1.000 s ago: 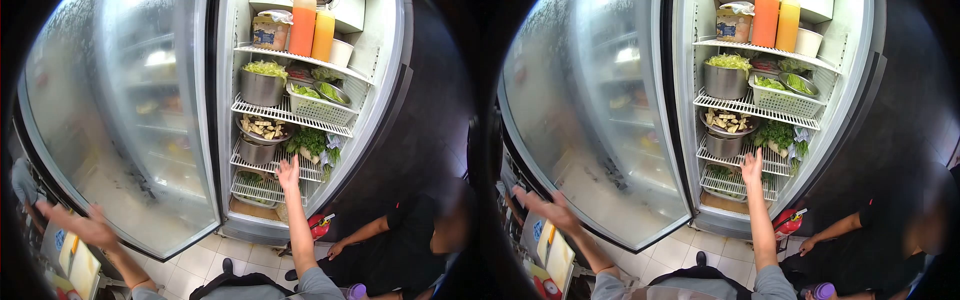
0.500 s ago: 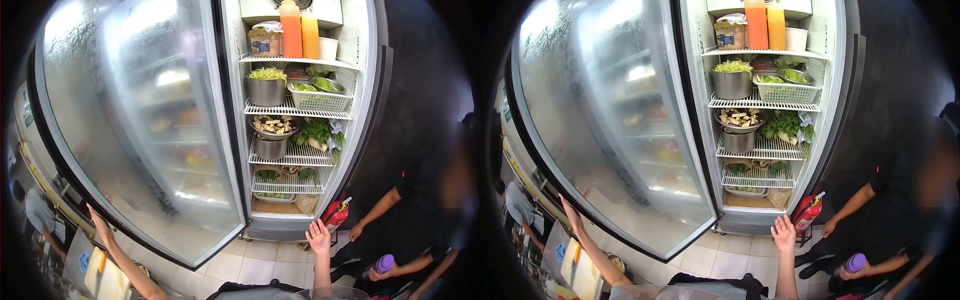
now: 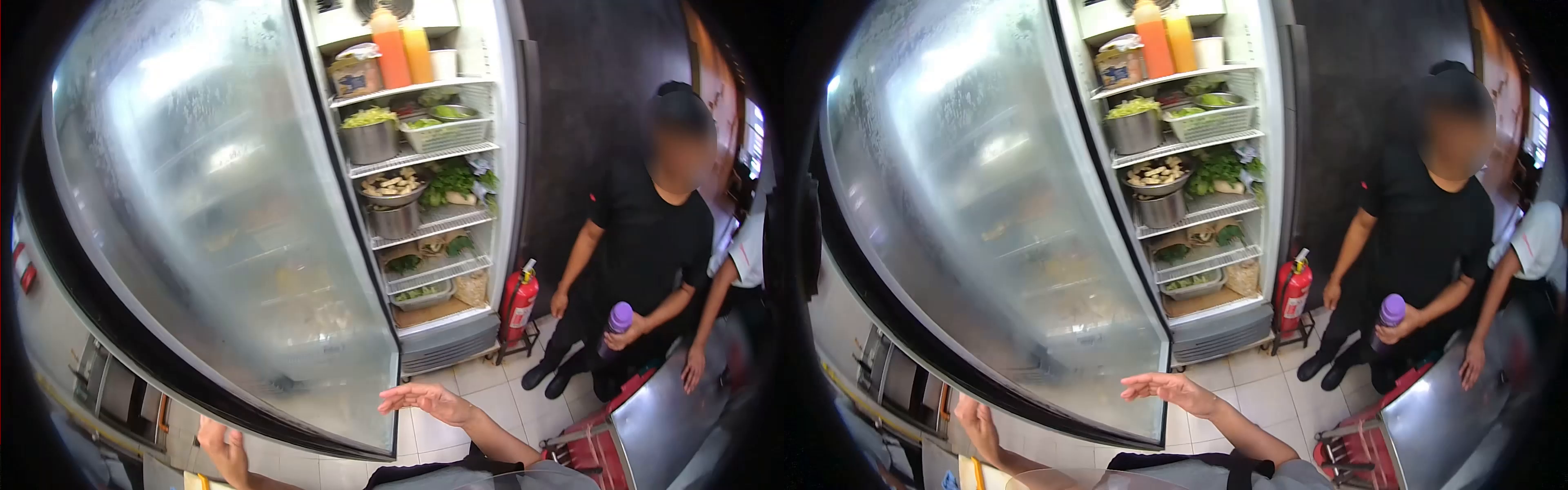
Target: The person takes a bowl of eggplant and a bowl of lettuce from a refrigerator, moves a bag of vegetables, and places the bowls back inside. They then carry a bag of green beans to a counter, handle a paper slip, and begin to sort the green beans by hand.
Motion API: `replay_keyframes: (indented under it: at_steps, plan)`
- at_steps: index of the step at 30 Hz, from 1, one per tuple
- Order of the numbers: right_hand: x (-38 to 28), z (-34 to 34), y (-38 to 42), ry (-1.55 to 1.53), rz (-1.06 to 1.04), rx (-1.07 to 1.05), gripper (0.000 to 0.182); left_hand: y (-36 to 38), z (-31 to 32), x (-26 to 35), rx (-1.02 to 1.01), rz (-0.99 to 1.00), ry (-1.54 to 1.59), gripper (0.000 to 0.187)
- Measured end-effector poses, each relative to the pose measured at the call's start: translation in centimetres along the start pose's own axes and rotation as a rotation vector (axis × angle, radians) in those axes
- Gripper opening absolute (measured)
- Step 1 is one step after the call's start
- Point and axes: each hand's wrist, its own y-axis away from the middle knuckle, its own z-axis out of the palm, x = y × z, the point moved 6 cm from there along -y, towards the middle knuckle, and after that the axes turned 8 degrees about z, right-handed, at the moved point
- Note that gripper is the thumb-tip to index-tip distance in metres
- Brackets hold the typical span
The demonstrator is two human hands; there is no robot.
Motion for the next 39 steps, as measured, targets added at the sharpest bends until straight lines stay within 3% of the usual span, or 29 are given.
replay_keyframes:
  at_steps: [1, 4, 6, 8, 9, 10, 13, 14, 17, 18, 20, 23, 25, 27, 29, 32, 34, 35, 36, 37, 38, 39]
  plan:
    - [-0.7, 0.7, 0.6, 0.118, -0.002, 0.056, 0.069, 0.1, 0.5, 1.6, 0.082, 0.139, 0.000, 0.048]
    - [-2.0, 1.7, 3.3, 0.419, -0.016, 0.210, 0.068, -0.3, 3.7, 4.0, -0.102, 0.287, 0.235, 0.049]
    - [-2.0, 1.3, 5.6, 0.403, 0.046, 0.294, 0.069, -3.5, 7.2, 11.0, -0.226, 0.283, 0.699, 0.045]
    - [-1.8, 0.5, 8.3, 0.420, 0.085, 0.396, 0.063, -2.8, 11.9, 12.1, -0.794, 0.195, 1.041, 0.048]
    - [-1.6, -0.1, 9.7, 0.396, 0.070, 0.428, 0.060, -0.2, 14.6, 10.2, -1.288, 0.121, 1.073, 0.056]
    - [-1.4, -0.9, 10.9, 0.373, 0.056, 0.453, 0.057, -2.4, 14.8, 14.2, -1.168, 0.291, 1.026, 0.046]
    - [0.3, -3.8, 14.4, 0.344, 0.024, 0.753, 0.048, -4.8, 16.7, 18.9, -1.099, 0.336, 1.205, 0.046]
    - [0.3, -5.3, 15.3, 0.321, -0.025, 0.899, 0.048, -4.9, 17.7, 19.7, -1.122, 0.253, 1.283, 0.046]
    - [1.7, -12.2, 17.8, 0.427, -0.163, 1.379, 0.050, -4.7, 20.0, 23.2, -1.127, 0.326, 1.505, 0.048]
    - [1.2, -14.5, 18.4, 0.400, -0.127, 1.480, 0.053, -5.3, 20.0, 25.5, -1.163, 0.500, 1.523, 0.054]
    - [-0.7, -18.9, 19.4, 0.423, -0.163, 1.609, 0.059, -4.3, 20.8, 28.5, -1.262, 0.517, 1.664, 0.056]
    - [-3.5, -26.2, 20.2, 0.441, -0.209, 1.569, 0.067, -3.1, 20.8, 31.9, -1.281, 0.548, 1.871, 0.052]
    - [-7.2, -25.3, 20.0, 0.385, -0.048, 1.558, 0.071, -2.9, 20.9, 33.2, -1.295, 0.597, 1.967, 0.051]
    - [-7.8, -28.9, 20.3, 0.461, -0.148, 1.508, 0.073, -2.9, 21.3, 33.7, -1.381, 0.643, 2.003, 0.051]
    - [-8.5, -29.6, 20.6, 0.281, 0.046, 1.649, 0.071, -2.8, 22.2, 33.2, -1.475, 0.676, 2.008, 0.050]
    - [-4.1, -33.5, 22.3, 0.405, -0.136, 1.616, 0.068, -2.6, 23.6, 32.0, -1.619, 0.748, 2.000, 0.050]
    - [0.7, -28.1, 24.9, 0.851, 0.057, 1.695, 0.065, -2.4, 24.6, 31.0, -1.721, 0.822, 1.995, 0.049]
    - [6.7, -27.4, 27.4, 0.967, 0.110, 1.802, 0.056, -2.2, 25.1, 30.6, -1.780, 0.860, 1.988, 0.049]
    - [12.7, -25.1, 29.8, 0.879, 0.319, 1.829, 0.048, -1.9, 25.7, 30.2, -1.837, 0.897, 1.978, 0.049]
    - [23.5, -23.4, 34.2, 1.112, 0.297, 1.792, 0.049, -1.6, 26.2, 30.0, -1.898, 0.934, 1.961, 0.049]
    - [34.9, -20.1, 38.4, 0.710, 0.806, 1.903, 0.046, -1.2, 26.6, 29.7, -1.957, 0.977, 1.937, 0.049]
    - [38.4, -8.5, 37.9, 0.284, 0.836, 2.144, 0.044, -0.7, 27.0, 29.5, -2.020, 1.026, 1.896, 0.048]
